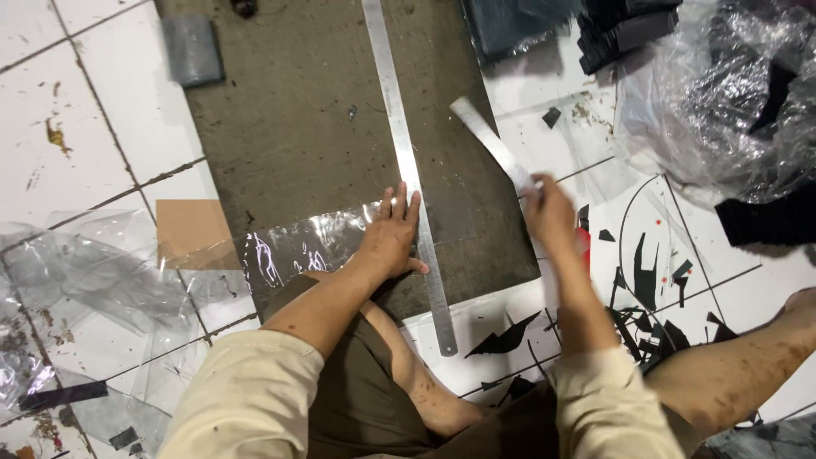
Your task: Measuring and cutting strips of clear plastic using a metal ruler and a utility knife on a workshop floor.
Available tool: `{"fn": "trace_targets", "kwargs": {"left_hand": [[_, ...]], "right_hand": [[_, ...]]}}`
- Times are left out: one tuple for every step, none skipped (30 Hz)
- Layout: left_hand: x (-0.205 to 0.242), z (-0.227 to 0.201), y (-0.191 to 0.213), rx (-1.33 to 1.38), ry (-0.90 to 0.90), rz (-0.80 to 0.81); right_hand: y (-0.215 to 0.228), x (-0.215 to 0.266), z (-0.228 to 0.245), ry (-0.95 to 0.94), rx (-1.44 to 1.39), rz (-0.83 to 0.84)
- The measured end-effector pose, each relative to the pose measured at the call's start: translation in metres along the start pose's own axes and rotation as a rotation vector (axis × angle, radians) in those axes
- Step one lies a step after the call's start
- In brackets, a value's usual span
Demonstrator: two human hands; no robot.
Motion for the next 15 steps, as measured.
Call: {"fn": "trace_targets", "kwargs": {"left_hand": [[0.0,-0.001,0.002,0.0,0.004,-0.01],[0.0,-0.003,0.003,-0.027,0.008,-0.021],[0.0,-0.004,0.005,-0.054,0.012,-0.033],[0.001,-0.004,0.005,-0.055,0.015,-0.041],[0.001,-0.004,0.004,-0.066,0.012,-0.044],[0.0,-0.005,0.004,-0.074,0.008,-0.049],[0.002,-0.008,0.01,-0.073,0.01,-0.059],[0.003,-0.011,0.013,-0.09,0.035,-0.006],[0.003,-0.013,0.017,-0.106,0.061,0.047],[0.002,-0.011,0.017,-0.103,0.063,0.038],[0.0,-0.01,0.016,-0.09,0.069,0.048],[-0.003,-0.009,0.015,-0.081,0.072,0.06],[-0.009,-0.007,0.014,-0.081,0.071,0.053],[-0.014,-0.004,0.01,-0.089,0.074,0.048],[-0.02,-0.001,0.007,-0.098,0.077,0.043]], "right_hand": [[-0.006,0.017,0.017,0.009,0.001,-0.005],[-0.011,0.035,0.034,0.037,-0.034,-0.029],[-0.016,0.053,0.051,0.065,-0.068,-0.052],[-0.021,0.06,0.045,0.073,-0.068,-0.057],[-0.022,0.067,0.039,0.105,-0.07,-0.149],[-0.022,0.074,0.033,0.137,-0.07,-0.242],[-0.019,0.082,0.016,0.146,-0.069,-0.247],[-0.013,0.087,-0.005,0.039,-0.008,-0.31],[-0.008,0.093,-0.026,-0.069,0.052,-0.373],[-0.002,0.103,-0.028,-0.06,0.055,-0.377],[0.002,0.112,-0.033,-0.122,0.057,-0.343],[0.005,0.123,-0.04,-0.189,0.057,-0.309],[0.004,0.12,-0.052,-0.186,0.059,-0.315],[0.0,0.118,-0.065,-0.202,0.104,-0.281],[-0.005,0.116,-0.078,-0.219,0.148,-0.246]]}}
Point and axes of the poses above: each hand's wrist, its own x-axis away from the middle knuckle, its own y-axis out of the back of the hand, z = x × y, the point moved 4 cm from there along -x, towards the middle knuckle, and after that the axes turned 5 degrees about z, right-handed, at the moved point
